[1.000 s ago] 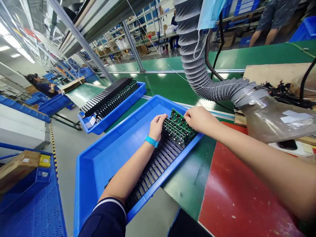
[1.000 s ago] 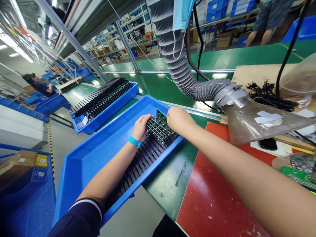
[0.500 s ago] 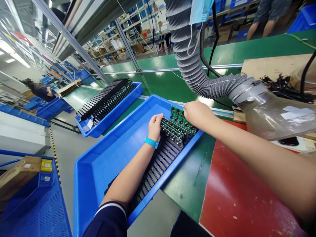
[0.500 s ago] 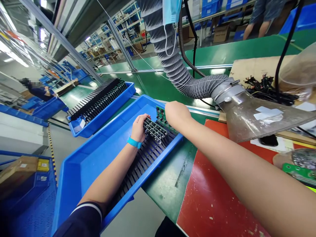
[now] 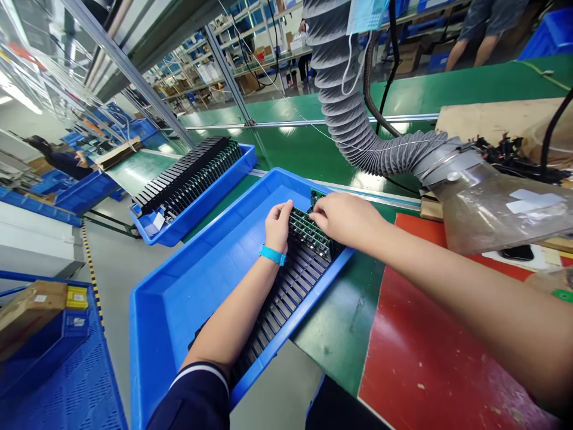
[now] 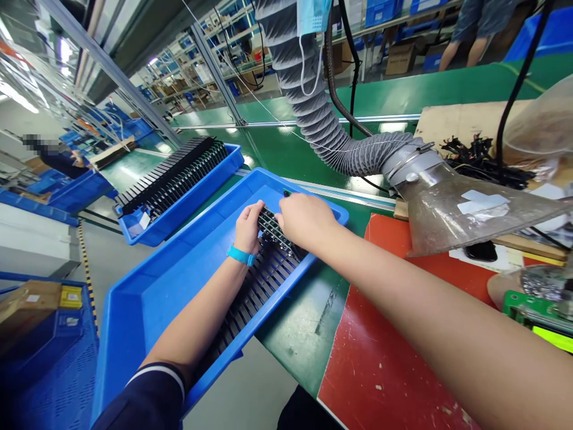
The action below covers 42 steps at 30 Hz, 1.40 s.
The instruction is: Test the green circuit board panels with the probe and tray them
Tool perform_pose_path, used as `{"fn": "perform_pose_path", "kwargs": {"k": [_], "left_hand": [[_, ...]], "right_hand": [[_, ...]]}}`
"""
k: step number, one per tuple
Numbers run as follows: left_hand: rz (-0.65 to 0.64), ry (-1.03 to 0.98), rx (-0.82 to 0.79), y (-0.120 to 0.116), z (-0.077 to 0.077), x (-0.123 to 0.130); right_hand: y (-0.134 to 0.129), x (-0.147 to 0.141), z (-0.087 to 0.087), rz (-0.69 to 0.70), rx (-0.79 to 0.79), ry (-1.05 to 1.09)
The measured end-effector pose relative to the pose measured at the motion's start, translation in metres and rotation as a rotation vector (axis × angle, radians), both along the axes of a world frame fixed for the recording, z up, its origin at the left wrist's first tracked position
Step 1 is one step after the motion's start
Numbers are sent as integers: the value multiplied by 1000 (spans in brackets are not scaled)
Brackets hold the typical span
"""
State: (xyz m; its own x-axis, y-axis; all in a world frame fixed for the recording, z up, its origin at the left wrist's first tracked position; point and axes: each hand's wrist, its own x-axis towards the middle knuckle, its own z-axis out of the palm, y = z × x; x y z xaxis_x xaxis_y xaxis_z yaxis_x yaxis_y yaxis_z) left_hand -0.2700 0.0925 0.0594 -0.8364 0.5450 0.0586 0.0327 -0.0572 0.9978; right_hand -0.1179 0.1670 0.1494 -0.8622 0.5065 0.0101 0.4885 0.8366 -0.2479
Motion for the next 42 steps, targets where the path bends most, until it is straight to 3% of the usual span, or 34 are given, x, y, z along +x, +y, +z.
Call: {"fn": "perform_pose_path", "kwargs": {"k": [5,11,20,28,32,34,37,42], "left_hand": [[33,38,-12,1,-1,0],[93,96,-75,-1,6,-3],[92,127,-108,-3,9,-3],[93,115,-79,-3,8,-5],[80,110,-62,-3,7,-5],[70,107,-56,-2,7,-5],[63,108,-55,-1,7,-4],[78,140,-92,-2,10,-4]], "right_hand": [[6,-3,-3,-6,-102,-94],[10,5,13,-52,56,2],[3,10,-9,-35,147,-93],[3,8,-3,-20,166,-148],[-5,11,4,-33,237,0],[-10,10,7,-33,158,43],[-14,6,6,-24,-44,-68],[-9,5,11,-40,-41,-61]]}}
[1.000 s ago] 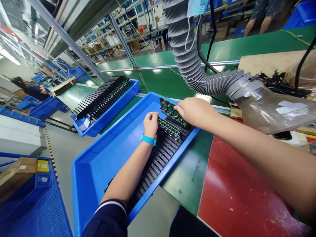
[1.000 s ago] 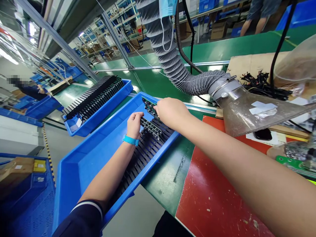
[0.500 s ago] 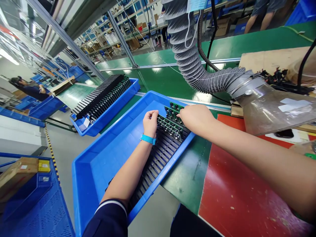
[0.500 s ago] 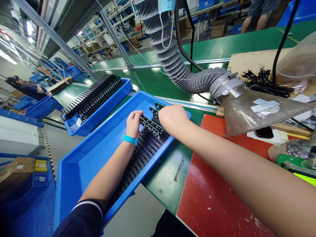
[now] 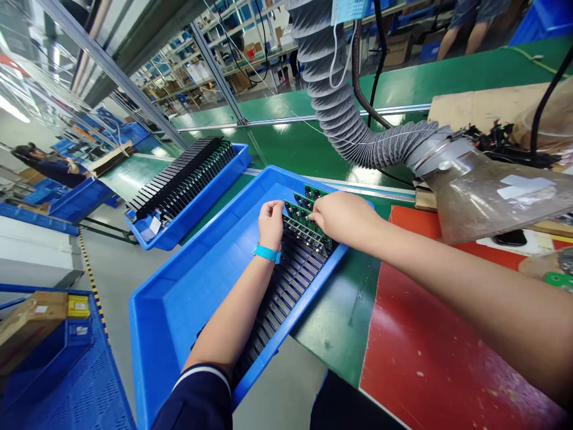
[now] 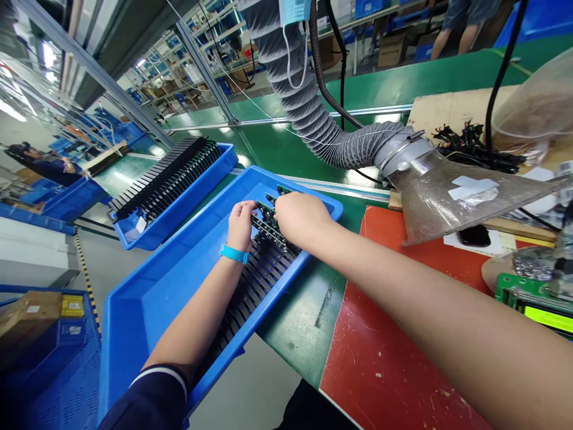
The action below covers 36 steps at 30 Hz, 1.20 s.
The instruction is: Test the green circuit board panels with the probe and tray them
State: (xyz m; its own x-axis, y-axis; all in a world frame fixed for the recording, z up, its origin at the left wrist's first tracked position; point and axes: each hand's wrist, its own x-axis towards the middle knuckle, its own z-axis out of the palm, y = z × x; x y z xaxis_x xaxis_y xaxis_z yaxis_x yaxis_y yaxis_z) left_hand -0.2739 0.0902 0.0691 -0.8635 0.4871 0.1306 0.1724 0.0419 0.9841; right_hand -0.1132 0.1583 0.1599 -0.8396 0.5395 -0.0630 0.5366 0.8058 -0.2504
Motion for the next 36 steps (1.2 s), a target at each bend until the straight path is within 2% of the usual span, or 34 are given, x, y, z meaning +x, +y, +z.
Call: {"fn": "perform_pose_path", "kwargs": {"k": [4,10,13,19,25,28,32,36], "left_hand": [[3,31,-44,-3,3,-1],[-65,61,-62,-3,3,0],[-91,70,-44,-3,3,1],[-145,96,13,-3,6,1],[-166,45,43,1,5,-6],[-170,-6,60,3,2,-9],[-173,-57,77,4,1,-10],[-98,-65,97,2,-1,-6]], "right_hand": [[7,7,3,6,61,49],[4,17,-15,56,194,45],[5,20,-17,45,264,78],[12,21,-11,-31,245,45],[5,22,-14,9,303,169],[-4,22,-15,69,241,194],[-8,17,-14,87,67,26],[1,13,-8,65,62,-31]]}}
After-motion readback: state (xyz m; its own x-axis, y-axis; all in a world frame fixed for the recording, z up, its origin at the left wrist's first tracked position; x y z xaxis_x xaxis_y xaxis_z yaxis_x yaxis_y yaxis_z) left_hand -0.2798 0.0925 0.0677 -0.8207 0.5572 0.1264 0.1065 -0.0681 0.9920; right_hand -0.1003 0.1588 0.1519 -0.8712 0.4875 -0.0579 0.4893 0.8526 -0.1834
